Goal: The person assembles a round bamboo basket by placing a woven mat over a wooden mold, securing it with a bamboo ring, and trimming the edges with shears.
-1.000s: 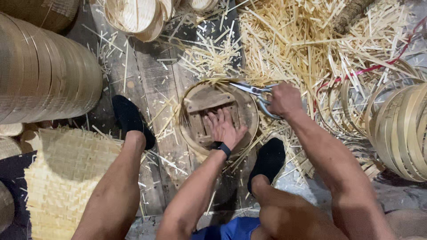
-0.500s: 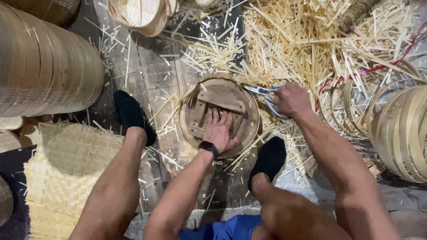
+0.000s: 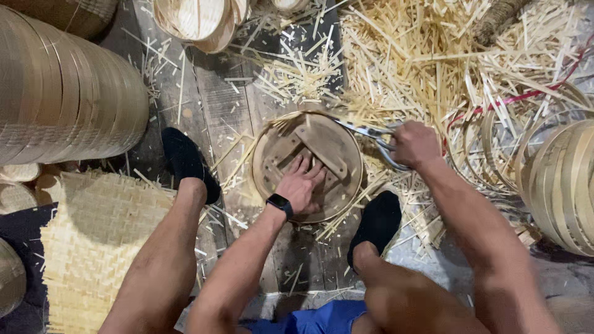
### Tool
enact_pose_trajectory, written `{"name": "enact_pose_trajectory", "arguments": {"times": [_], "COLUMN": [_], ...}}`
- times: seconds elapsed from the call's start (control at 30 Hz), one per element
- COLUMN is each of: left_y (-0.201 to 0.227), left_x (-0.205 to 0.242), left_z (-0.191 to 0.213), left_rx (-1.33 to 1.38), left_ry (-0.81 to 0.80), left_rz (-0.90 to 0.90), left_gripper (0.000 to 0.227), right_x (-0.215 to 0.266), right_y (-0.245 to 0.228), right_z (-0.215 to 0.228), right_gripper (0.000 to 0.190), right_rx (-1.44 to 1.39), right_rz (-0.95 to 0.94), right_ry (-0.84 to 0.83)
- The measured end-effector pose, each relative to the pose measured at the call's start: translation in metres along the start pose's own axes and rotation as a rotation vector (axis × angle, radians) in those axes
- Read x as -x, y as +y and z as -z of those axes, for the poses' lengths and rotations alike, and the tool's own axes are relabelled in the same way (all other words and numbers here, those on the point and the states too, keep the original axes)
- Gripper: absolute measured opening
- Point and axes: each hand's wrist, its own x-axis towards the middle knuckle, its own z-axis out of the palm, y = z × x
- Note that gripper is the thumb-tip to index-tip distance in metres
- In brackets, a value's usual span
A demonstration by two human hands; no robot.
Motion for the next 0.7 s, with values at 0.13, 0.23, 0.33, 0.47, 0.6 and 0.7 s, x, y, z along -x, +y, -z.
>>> {"name": "enact_pose_trajectory", "arguments": {"times": [0.13,0.23,0.33,0.47,0.6,0.7], "left_y": [0.0,-0.001,-0.006,-0.011,0.019,0.052], "left_x": [0.002,0.0,0.002,0.006,-0.029,-0.056], "left_z": [0.013,0.012,0.0,-0.02,-0.024,-0.029], "left_rx": [-0.014,0.007,0.003,-0.123,0.513,0.492], "left_ry": [-0.061,-0.041,-0.027,0.173,0.505,0.716], "left_rz": [-0.024,-0.043,-0.046,0.012,0.432,0.576], "left_gripper": [0.105,0.109,0.104,0.104,0.122,0.12], "right_x": [-0.007,-0.031,-0.043,-0.016,0.007,-0.022], "right_y": [-0.018,-0.037,-0.038,-0.008,-0.003,-0.022], "right_z": [0.028,0.036,0.025,0.018,0.008,0.005], "right_gripper": [0.059,0.054,0.049,0.04,0.054,0.064], "right_rx": [-0.051,-0.033,-0.04,-0.051,-0.089,0.058], "right_rz": [-0.1,-0.016,-0.028,-0.12,0.022,0.037], "right_ry": [-0.269,-0.149,-0.087,-0.265,0.128,-0.039]}}
